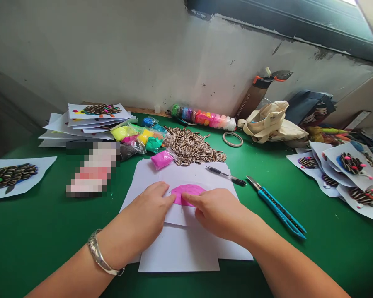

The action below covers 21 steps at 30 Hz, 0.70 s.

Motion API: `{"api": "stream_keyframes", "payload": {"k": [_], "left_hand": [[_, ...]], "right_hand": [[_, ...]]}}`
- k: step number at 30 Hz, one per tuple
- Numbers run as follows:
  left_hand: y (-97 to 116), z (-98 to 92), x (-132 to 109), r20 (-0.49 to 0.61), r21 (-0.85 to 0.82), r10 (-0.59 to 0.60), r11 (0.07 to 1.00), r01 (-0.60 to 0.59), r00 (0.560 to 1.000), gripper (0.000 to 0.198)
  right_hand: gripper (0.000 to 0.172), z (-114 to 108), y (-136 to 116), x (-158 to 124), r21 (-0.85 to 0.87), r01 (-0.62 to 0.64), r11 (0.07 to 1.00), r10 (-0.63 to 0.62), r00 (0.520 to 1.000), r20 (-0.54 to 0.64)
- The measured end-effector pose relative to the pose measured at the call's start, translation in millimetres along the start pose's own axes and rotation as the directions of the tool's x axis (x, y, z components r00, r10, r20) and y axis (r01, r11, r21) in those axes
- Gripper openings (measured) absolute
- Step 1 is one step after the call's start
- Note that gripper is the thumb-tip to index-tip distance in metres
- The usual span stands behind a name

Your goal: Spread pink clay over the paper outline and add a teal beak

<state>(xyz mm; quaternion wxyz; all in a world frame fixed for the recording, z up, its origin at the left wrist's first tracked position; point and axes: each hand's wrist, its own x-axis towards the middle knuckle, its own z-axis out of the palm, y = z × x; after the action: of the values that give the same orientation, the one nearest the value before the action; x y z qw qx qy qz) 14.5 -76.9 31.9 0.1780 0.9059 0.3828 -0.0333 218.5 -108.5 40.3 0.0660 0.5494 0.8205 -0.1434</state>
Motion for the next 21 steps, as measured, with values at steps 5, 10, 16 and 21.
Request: {"api": "stream_keyframes", "payload": {"k": [5,10,16,21], "left_hand": [[1.3,0.5,0.5,-0.012,-0.005,0.0,1.0,0.0,1.0,0.038],[2.5,-0.3,0.0,0.002,-0.026,-0.015,1.0,0.015,1.0,0.041],[5.1,0.4,-0.1,-0.047,-0.059,-0.021,0.998,0.018,0.999,0.055],[7.7,2.1,0.0,-0.039,0.015,-0.03,0.999,0.03,0.999,0.047]], "right_hand": [[0.055,2.1,-0.7,2.7,-0.011,0.001,1.0,-0.002,0.999,-0.039],[0.052,3.8,-0.2,3.7,-0.037,-0.001,0.999,0.0,1.0,-0.015],[0.054,2.2,1.2,4.0,-0.038,-0.042,0.998,0.042,0.999,-0.014],[0.055,-5.4,7.0,1.3,0.072,-0.084,0.994,0.086,0.996,-0.026]]}}
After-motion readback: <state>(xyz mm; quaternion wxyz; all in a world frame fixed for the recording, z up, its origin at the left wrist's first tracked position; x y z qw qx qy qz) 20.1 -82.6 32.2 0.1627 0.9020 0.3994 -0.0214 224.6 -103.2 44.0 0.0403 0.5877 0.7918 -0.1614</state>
